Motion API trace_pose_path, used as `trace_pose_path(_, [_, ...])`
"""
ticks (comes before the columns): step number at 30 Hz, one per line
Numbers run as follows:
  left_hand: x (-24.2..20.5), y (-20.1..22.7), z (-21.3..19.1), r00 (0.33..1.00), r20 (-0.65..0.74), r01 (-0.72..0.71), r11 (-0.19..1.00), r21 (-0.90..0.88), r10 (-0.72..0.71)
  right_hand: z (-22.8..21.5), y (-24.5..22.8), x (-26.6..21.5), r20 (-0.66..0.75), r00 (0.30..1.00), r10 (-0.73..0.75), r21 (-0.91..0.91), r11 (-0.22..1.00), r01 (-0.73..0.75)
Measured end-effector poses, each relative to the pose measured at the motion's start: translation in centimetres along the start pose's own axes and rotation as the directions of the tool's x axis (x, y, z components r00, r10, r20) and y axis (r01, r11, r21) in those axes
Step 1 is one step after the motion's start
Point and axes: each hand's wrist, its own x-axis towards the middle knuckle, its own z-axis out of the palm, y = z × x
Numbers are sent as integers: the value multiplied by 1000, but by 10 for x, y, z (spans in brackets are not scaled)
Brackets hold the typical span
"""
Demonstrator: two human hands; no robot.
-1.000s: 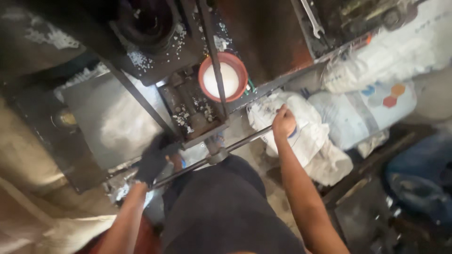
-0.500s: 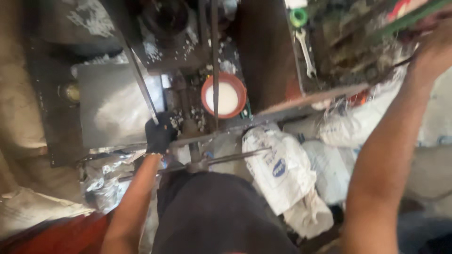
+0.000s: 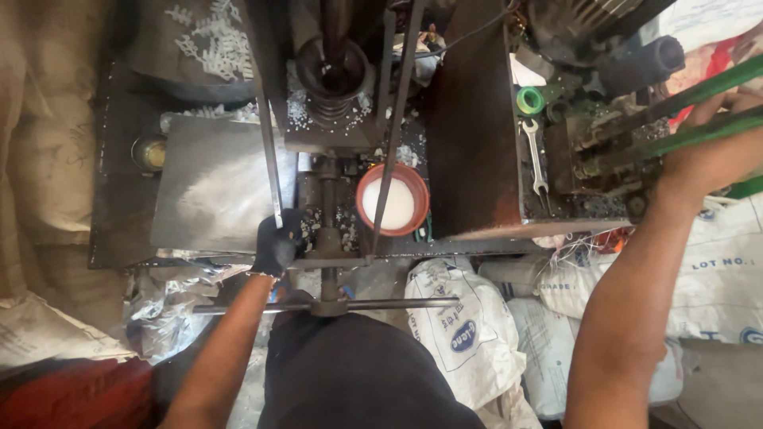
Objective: The person operates a manual machine by turning a crank and repeatedly placing a metal block into the mechanism. They wear a glove on one hand and handle the block with the other, repeating the cycle continuously.
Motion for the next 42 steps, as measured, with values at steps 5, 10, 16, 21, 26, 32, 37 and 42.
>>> trace_pose_path(5, [-3,12,3,998,24,65,969,-239,-61,-4,-1,-3,2,1000,19,43,999,-19])
trace_pose_path(10, [-3,12,4,995,-6,100,979,-180,-103,3,3,-2,16,999,51,17,999,-52])
trace_pose_path(16, [0,3,2,999,13,40,983,-177,-38,20,27,-12,-52,999,10,-134,991,-17])
trace_pose_path(21, [0,-2,-1,999,7,46,985,-164,-45,48,68,-31,-45,995,94,-253,962,-102])
trace_pose_path(26, [2,-4,1,994,9,107,978,-179,-107,66,113,-51,12,999,33,-240,970,-29])
trace_pose_path(32, [-3,7,-1,999,24,-45,999,-31,45,61,109,-41,134,991,-19,-59,998,27])
trace_pose_path(37, [-9,29,3,999,9,33,999,-40,-33,-34,61,-37,404,903,143,416,851,-321])
trace_pose_path(42, [-14,33,7,983,-32,181,982,-62,-183,-103,8,-76,-17,996,83,-180,980,-85])
